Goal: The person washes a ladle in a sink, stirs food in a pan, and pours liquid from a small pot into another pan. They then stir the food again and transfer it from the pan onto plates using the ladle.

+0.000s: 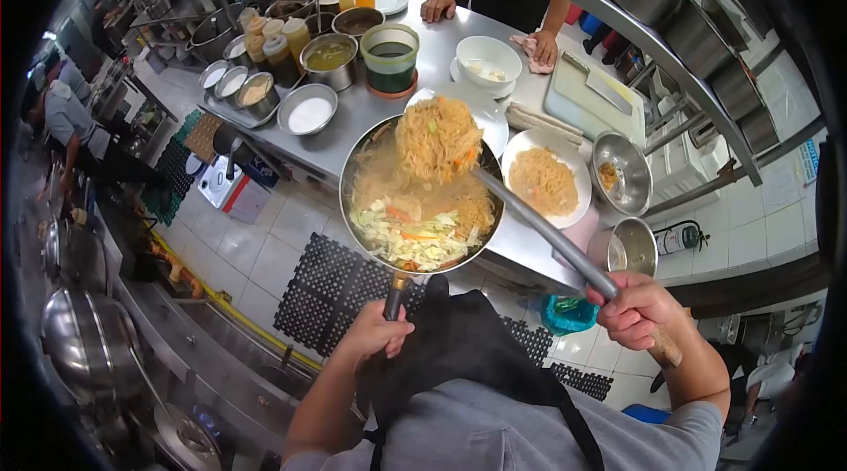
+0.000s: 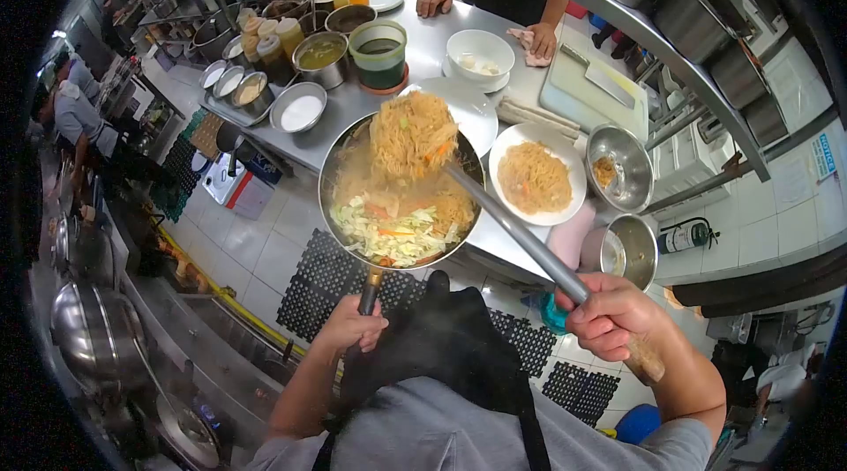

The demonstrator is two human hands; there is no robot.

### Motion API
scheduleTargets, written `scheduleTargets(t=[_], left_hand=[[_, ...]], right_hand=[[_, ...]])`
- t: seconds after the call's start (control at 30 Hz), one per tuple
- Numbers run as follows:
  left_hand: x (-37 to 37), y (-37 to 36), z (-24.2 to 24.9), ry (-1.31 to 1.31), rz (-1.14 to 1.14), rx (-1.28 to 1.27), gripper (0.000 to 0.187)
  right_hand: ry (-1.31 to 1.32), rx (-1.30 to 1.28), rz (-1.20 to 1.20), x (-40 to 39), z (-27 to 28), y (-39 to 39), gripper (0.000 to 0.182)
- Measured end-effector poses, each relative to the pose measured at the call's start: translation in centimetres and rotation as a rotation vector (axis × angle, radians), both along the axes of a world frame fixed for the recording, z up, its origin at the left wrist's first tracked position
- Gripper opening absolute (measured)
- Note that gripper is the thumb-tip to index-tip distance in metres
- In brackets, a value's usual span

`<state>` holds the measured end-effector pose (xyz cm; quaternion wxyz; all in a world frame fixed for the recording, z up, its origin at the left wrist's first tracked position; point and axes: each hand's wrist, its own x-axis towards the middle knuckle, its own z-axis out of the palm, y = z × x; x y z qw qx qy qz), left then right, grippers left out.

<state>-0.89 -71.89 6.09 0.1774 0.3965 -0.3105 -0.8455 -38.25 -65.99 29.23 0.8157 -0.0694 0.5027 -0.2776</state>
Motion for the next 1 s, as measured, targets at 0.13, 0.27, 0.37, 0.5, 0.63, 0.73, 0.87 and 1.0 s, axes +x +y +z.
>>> scheduleTargets(t=[0.13, 0.27, 0.37, 0.5, 0.63, 0.73, 0.87, 1.0], left_hand=[[-1.6, -1.7, 0.3, 0.041, 0.049, -0.043, 0.022], [-1.8, -2.4, -0.1, 0.052, 0.104, -0.039, 0.024], [-1.7, -2.5, 0.7, -0.045, 0.163, 0.007, 0.025], [-1.0, -2.3, 0.9, -0.067, 0.236, 0.028, 0.026], [-0.5, -2.0, 1.3, -0.095, 0.297, 0.042, 0.026], [-0.5, -2.1, 1.9, -0.183, 0.287, 0.036, 0.025], [0.2, -2.2, 1.8, -0.179, 0.28, 0.068, 0.026], [1.9, -2.6, 0.4, -0.132, 0.232, 0.077, 0.026]], right_hand=[[0.026, -0.095, -0.021, -3.2, 1.4, -3.3, 0.013], [0.095, -0.148, -0.044, -5.8, 1.1, -6.8, 0.014], [0.254, -0.189, -0.007, -6.2, -0.6, -9.1, 0.014], [0.422, -0.278, 0.112, -7.4, -7.4, -11.2, 0.013], [0.682, -0.33, 0.233, -6.3, -13.3, -11.9, 0.009], [1.218, -0.514, 0.399, -5.4, -16.4, -10.8, 0.023], [1.554, -0.71, 0.533, -5.1, -21.3, -8.5, 0.028], [1.721, -0.696, 0.569, -5.0, -24.1, -8.2, 0.027]])
